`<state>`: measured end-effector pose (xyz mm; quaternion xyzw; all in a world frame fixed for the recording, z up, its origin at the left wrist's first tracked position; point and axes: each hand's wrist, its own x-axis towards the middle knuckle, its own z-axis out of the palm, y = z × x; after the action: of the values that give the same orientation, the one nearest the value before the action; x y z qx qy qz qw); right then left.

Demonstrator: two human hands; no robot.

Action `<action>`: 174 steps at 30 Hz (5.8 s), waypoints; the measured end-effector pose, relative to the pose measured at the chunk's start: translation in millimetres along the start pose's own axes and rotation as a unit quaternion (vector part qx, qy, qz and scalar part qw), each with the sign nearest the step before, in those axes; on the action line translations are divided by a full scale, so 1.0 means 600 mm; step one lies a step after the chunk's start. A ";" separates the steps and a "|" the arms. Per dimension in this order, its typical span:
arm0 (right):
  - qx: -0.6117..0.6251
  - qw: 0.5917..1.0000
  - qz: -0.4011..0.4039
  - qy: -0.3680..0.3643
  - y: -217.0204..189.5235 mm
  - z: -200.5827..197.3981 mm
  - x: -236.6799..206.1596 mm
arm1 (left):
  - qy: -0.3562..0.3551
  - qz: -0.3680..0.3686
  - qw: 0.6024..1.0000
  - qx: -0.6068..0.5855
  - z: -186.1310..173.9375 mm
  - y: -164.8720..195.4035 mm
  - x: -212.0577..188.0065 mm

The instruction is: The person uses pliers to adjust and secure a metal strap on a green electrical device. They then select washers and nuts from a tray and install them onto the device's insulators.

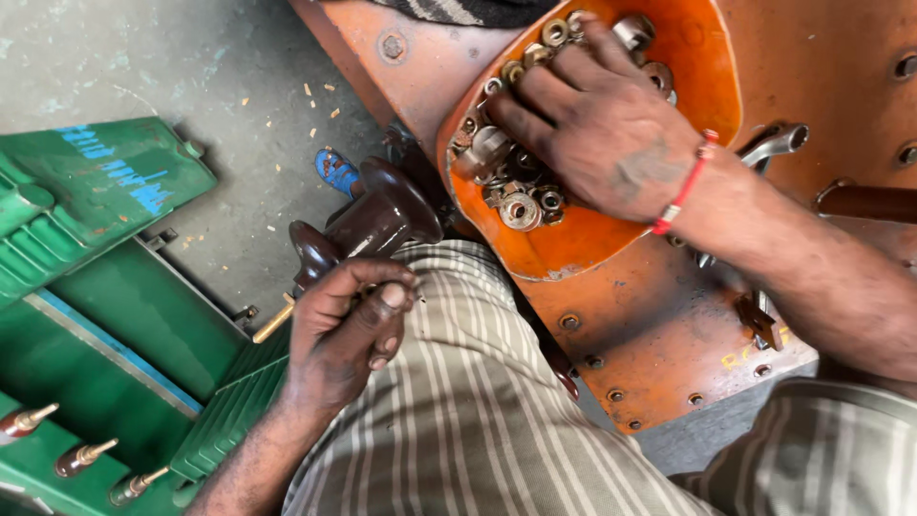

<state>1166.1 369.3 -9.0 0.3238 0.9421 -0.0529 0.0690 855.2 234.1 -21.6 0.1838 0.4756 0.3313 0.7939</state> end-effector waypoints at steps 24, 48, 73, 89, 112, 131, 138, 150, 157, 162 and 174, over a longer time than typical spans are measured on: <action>0.001 0.974 0.226 -0.008 -0.063 0.033 -0.235 | -0.035 -0.009 0.999 -0.039 0.009 0.016 0.053; -0.031 0.994 0.106 -0.019 -0.001 -0.066 -0.025 | 0.027 0.009 0.993 -0.112 -0.045 0.001 0.016; -0.061 0.998 0.014 0.033 0.019 -0.023 0.022 | -0.026 0.019 0.996 -0.081 -0.042 0.010 0.043; -0.041 0.995 0.088 -0.003 0.001 -0.090 0.008 | 0.014 0.002 0.997 -0.080 -0.033 0.005 0.035; 0.033 0.995 0.040 0.084 -0.005 -0.033 0.052 | -0.005 0.014 0.997 -0.077 -0.034 0.009 0.040; 0.200 0.977 0.078 0.019 0.024 -0.001 0.036 | -0.022 0.049 0.994 -0.093 -0.058 0.007 0.031; 0.256 0.960 0.114 0.015 0.015 -0.024 0.008 | -0.014 0.032 0.995 -0.094 -0.055 0.000 0.036; 0.619 0.750 0.228 0.053 0.017 -0.032 -0.012 | -0.006 0.039 0.994 -0.102 -0.055 -0.001 0.037; 0.707 0.665 0.233 0.057 0.012 -0.023 -0.027 | -0.007 0.032 0.996 -0.085 -0.051 0.002 0.040; 0.735 0.631 0.242 0.049 0.010 -0.031 -0.020 | -0.007 0.021 0.996 -0.086 -0.049 0.003 0.041; -0.001 0.997 0.073 -0.012 0.003 0.026 0.046 | -0.002 0.020 0.996 -0.084 -0.046 0.002 0.037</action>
<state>1146.9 385.1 -29.1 0.3909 0.9152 -0.0505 0.0839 838.0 250.1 -48.2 0.1267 0.4403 0.3856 0.8009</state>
